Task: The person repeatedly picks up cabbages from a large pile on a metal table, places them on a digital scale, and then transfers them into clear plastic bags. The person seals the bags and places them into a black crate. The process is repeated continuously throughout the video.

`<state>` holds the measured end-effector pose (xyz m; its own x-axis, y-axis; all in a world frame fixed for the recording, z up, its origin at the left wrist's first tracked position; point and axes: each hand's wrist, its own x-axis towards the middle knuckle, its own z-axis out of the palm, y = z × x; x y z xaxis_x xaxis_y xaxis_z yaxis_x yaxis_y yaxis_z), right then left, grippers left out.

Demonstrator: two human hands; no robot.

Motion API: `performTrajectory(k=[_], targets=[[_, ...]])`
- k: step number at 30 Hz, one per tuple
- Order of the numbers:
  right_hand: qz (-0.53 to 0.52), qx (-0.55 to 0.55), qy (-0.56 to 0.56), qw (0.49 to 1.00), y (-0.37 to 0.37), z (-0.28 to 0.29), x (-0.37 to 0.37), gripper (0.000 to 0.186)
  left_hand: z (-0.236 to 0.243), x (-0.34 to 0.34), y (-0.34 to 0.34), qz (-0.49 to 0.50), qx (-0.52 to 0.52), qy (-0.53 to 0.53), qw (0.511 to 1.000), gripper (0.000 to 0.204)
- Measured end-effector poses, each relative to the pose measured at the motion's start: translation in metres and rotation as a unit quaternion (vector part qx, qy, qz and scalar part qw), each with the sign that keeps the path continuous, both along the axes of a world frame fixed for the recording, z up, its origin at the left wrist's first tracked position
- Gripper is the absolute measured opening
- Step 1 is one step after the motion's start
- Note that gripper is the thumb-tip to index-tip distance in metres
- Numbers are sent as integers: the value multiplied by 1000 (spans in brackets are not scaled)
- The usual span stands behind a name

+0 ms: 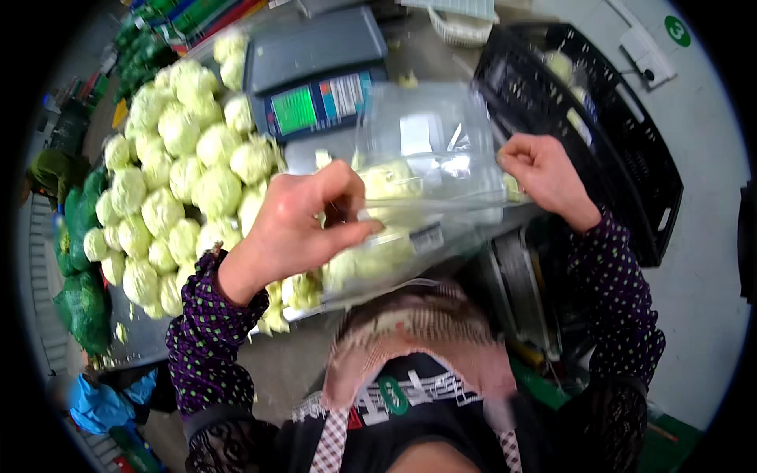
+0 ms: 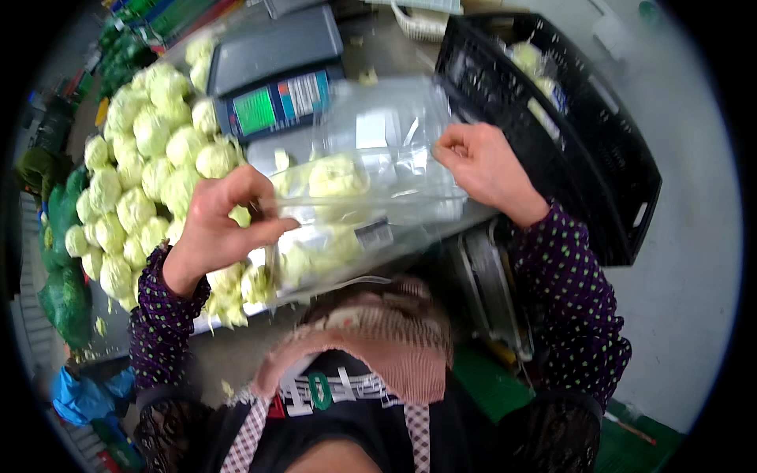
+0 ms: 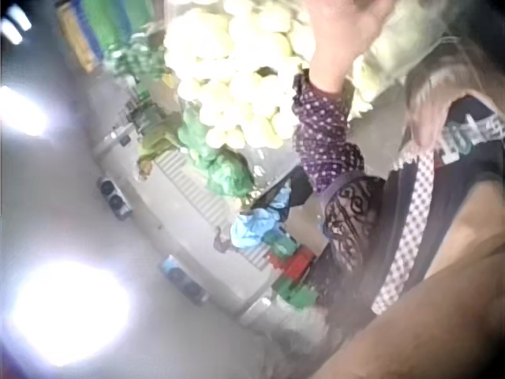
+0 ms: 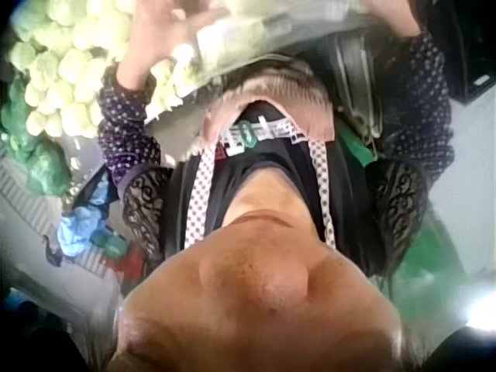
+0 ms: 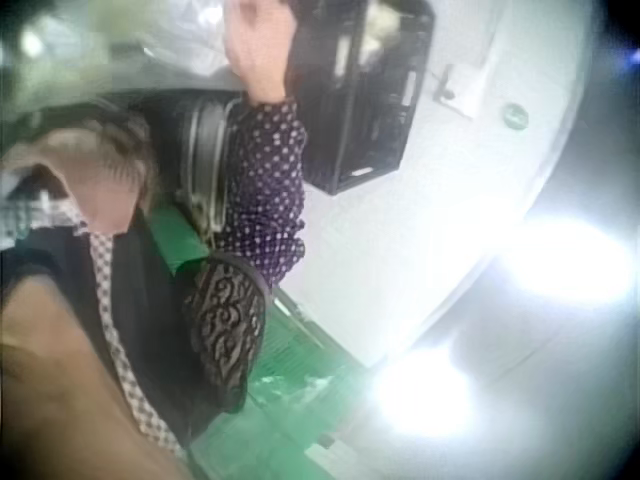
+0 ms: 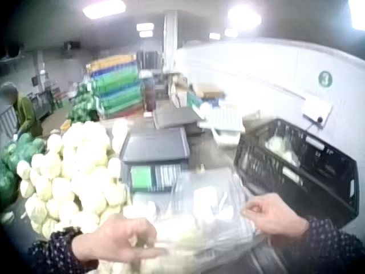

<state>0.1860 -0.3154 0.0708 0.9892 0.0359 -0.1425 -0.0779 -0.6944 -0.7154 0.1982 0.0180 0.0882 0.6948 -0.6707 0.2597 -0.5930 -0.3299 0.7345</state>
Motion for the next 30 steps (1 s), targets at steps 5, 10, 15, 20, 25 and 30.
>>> performTrajectory(k=[5,10,15,20,25,30], targets=[[67,-22,97,993,-12,-62,-106,18,-54,-98,-3,-11,41,16,999,32],[156,-97,-272,945,13,-24,-116,27,-70,-151,-17,2,97,-136,986,22],[335,112,-130,926,79,-42,-133,19,-74,-155,-24,27,79,-214,973,24],[356,88,-200,909,100,-60,-140,16,-78,-161,-23,61,91,-236,966,25],[330,126,-277,894,103,-58,-153,18,-76,-154,-23,37,102,-213,971,28],[400,214,19,891,-19,20,-183,8,-80,-149,1,100,77,-242,962,34]])
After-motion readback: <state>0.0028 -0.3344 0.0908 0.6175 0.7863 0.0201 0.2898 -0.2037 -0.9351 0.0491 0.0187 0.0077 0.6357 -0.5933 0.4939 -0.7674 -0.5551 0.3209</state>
